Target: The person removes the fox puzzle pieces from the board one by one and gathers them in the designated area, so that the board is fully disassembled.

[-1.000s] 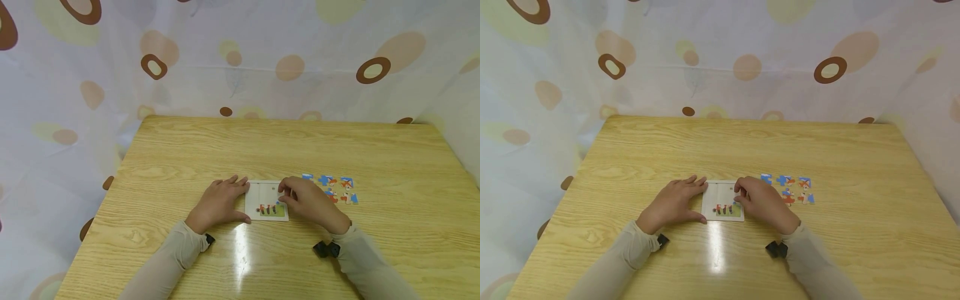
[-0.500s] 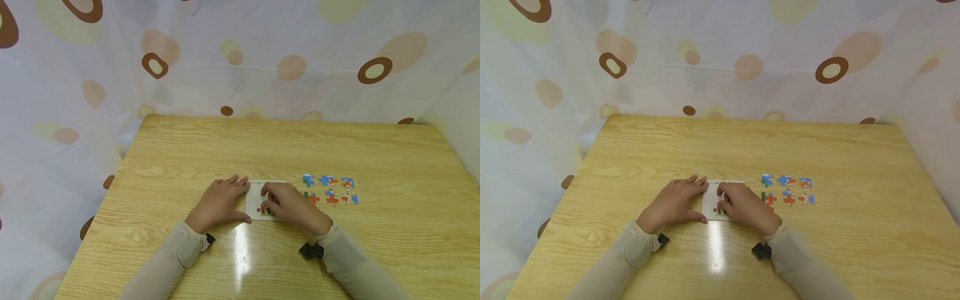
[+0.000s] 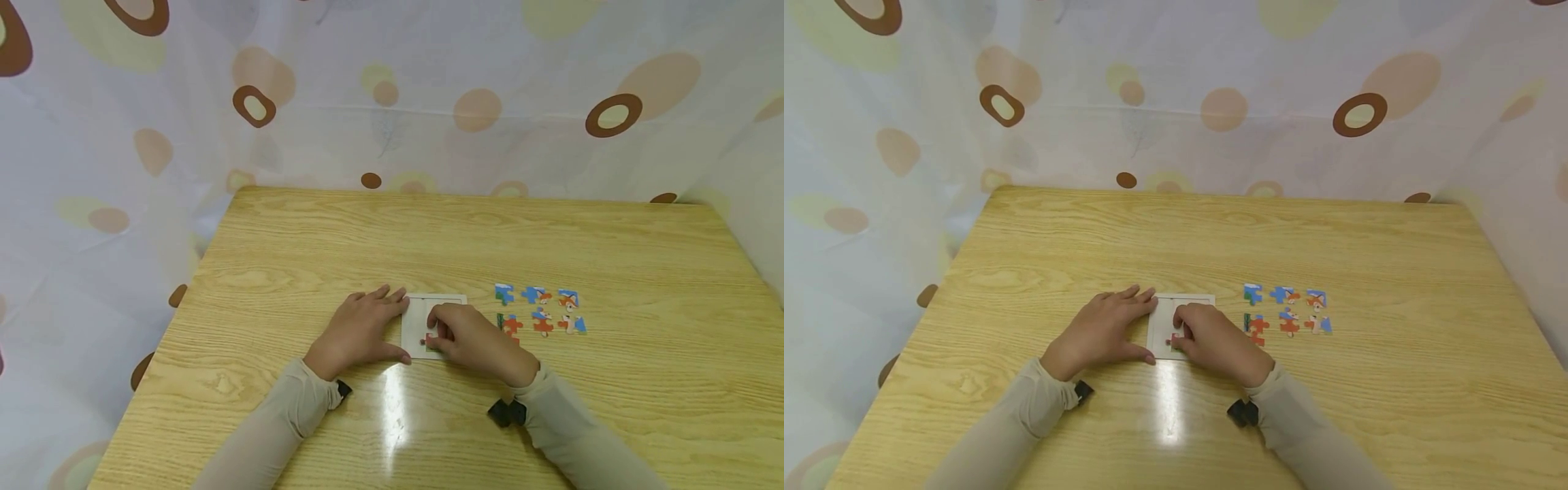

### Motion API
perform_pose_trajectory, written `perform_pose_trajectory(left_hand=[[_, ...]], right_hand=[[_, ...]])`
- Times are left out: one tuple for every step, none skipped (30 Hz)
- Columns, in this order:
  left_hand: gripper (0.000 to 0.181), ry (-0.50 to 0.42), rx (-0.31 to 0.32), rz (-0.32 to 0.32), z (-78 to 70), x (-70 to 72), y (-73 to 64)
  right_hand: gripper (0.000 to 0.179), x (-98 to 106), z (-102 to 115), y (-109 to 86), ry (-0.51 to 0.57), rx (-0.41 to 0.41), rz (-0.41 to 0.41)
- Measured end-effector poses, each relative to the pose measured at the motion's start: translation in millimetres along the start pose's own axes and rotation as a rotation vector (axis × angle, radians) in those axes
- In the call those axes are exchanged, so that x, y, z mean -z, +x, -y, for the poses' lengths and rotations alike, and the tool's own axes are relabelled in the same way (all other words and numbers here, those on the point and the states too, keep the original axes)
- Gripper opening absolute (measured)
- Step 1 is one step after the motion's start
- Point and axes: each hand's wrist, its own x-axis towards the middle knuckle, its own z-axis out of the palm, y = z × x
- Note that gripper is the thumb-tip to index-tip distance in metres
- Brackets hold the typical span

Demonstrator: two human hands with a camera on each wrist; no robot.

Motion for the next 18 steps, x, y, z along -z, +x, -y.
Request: perform_pose_trajectory(left_hand=[[0.098,0.002,0.0,0.001,-0.1,0.1,-0.1],[0.098,0.002,0.001,0.002,-0.2,0.1,0.0],[0.098,0.002,0.002,0.004,-0.4,0.2,0.0],[0.098,0.002,0.003,0.006,-0.5,0.3,0.0],[0.098,0.003,0.004,0.007,-0.6,0.3,0.1],[0.098,0.003,0.005,0.008,-0.6,0.3,0.1],[0.098,0.004,0.005,0.008,-0.8,0.2,0.2],[0.098,0.004,0.005,0.009,-0.9,0.2,0.3],[0.098,0.006,0.005,0.009,-0.9,0.2,0.4],[0.098,0.007,0.004,0.008,-1.0,0.2,0.4],[0.098,0.007,0.003,0.006,-1.0,0.1,0.5],[0.098,0.009,0.001,0.003,-1.1,0.2,0.5],[0.098,0.01,0.002,0.002,-1.2,0.3,0.4],[0.098,0.01,0.003,0.002,-1.3,0.3,0.4],[0.098,0.012,0.005,0.001,-1.4,0.3,0.4],[0.099,0.013,0.008,0.001,-1.5,0.3,0.3],[0.099,0.013,0.011,0.002,-1.5,0.2,0.4],[0.099,0.015,0.013,0.002,-1.6,0.1,0.4]], right_hand=[[0.012,-0.1,-0.3,-0.3,-0.002,-0.001,-0.001],[0.012,-0.3,-0.7,-0.7,-0.002,-0.003,-0.002],[0.012,-0.5,-0.6,-1.3,-0.004,-0.008,-0.002],[0.012,-0.6,-0.4,-1.9,-0.007,-0.012,-0.002],[0.012,-0.6,-0.2,-2.6,-0.011,-0.014,-0.002],[0.012,-0.5,0.2,-3.0,-0.014,-0.014,-0.002],[0.012,-0.3,0.6,-3.4,-0.02,-0.013,-0.001],[0.012,-0.3,1.2,-4.0,-0.026,-0.014,0.001],[0.012,-0.2,1.9,-4.4,-0.032,-0.013,0.002],[0.013,-0.2,2.4,-4.6,-0.04,-0.013,0.004],[0.013,-0.1,3.1,-4.8,-0.048,-0.014,0.004],[0.013,-0.1,3.7,-5.0,-0.055,-0.014,0.002],[0.013,-0.3,4.5,-5.4,-0.062,-0.015,0.003],[0.014,-0.4,5.0,-5.9,-0.07,-0.015,0.003],[0.014,-0.3,5.6,-6.1,-0.076,-0.009,0.001],[0.015,-0.3,6.1,-6.5,-0.082,-0.004,0.003],[0.016,-0.3,6.5,-6.7,-0.086,0.004,0.003],[0.016,-0.3,6.7,-7.1,-0.09,0.013,0.003]])
